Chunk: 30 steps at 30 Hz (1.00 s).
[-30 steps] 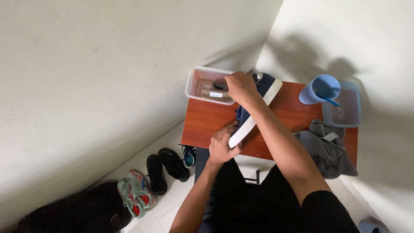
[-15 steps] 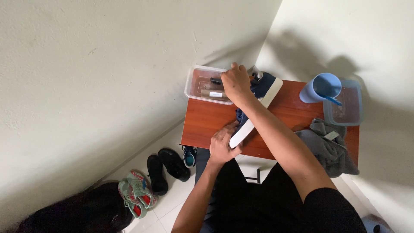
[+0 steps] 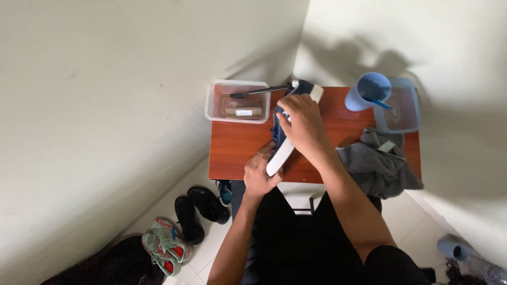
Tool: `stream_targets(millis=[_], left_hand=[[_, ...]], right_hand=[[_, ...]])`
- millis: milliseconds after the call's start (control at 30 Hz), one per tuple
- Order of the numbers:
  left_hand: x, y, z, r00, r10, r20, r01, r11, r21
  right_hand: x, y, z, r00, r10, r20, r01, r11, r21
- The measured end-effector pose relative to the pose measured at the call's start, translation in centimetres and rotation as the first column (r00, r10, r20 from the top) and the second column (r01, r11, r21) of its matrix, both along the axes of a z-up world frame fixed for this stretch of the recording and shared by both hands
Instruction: The person scrubs the white rubber sole of a blue sneaker with a brush, then wipes the shoe with a gray cloth. The person is seated at a small wooden table with cleaning supplies nearby.
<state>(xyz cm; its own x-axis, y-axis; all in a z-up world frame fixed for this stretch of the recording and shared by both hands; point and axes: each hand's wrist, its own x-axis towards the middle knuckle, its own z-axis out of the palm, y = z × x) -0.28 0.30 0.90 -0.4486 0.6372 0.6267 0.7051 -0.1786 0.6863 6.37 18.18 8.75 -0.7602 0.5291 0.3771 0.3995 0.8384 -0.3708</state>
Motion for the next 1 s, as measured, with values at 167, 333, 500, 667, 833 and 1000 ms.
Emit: stream_targets(millis=[167, 333, 500, 667, 833, 1000], left_hand=[[0.2, 0.0, 0.6, 0.999, -0.03, 0.012, 0.03, 0.999, -0.02], [0.3, 0.0, -0.9, 1.0, -0.018, -0.012, 0.017, 0.998, -0.055], [0.4, 0.1, -0.9, 1.0, -0.009, -0.019, 0.008, 0.998, -0.06], [0.5, 0.2, -0.8, 0.999, -0.024, -0.034, 0.022, 0.997, -0.069], [0.7, 0.1, -0.5, 1.0, -0.02, -0.018, 0.019, 0.997, -0.071], [0.6, 0.1, -1.3, 0.999, -0.026, -0.029, 0.024, 0.997, -0.069]], right_hand=[[6.0, -3.1, 2.2, 0.994, -0.059, -0.097, 0.057, 0.998, -0.026], [14.3, -3.3, -1.5, 0.973, -0.132, -0.191, 0.126, 0.991, -0.044], [21.0, -2.8, -2.7, 0.865, -0.474, 0.162, 0.474, 0.879, 0.042], [21.8, -2.0, -4.5, 0.808, -0.487, 0.331, 0.512, 0.859, 0.013], [20.2, -2.4, -4.7, 0.764, -0.487, 0.424, 0.504, 0.86, 0.08], [20.6, -2.3, -6.7, 0.784, -0.505, 0.362, 0.503, 0.858, 0.107]])
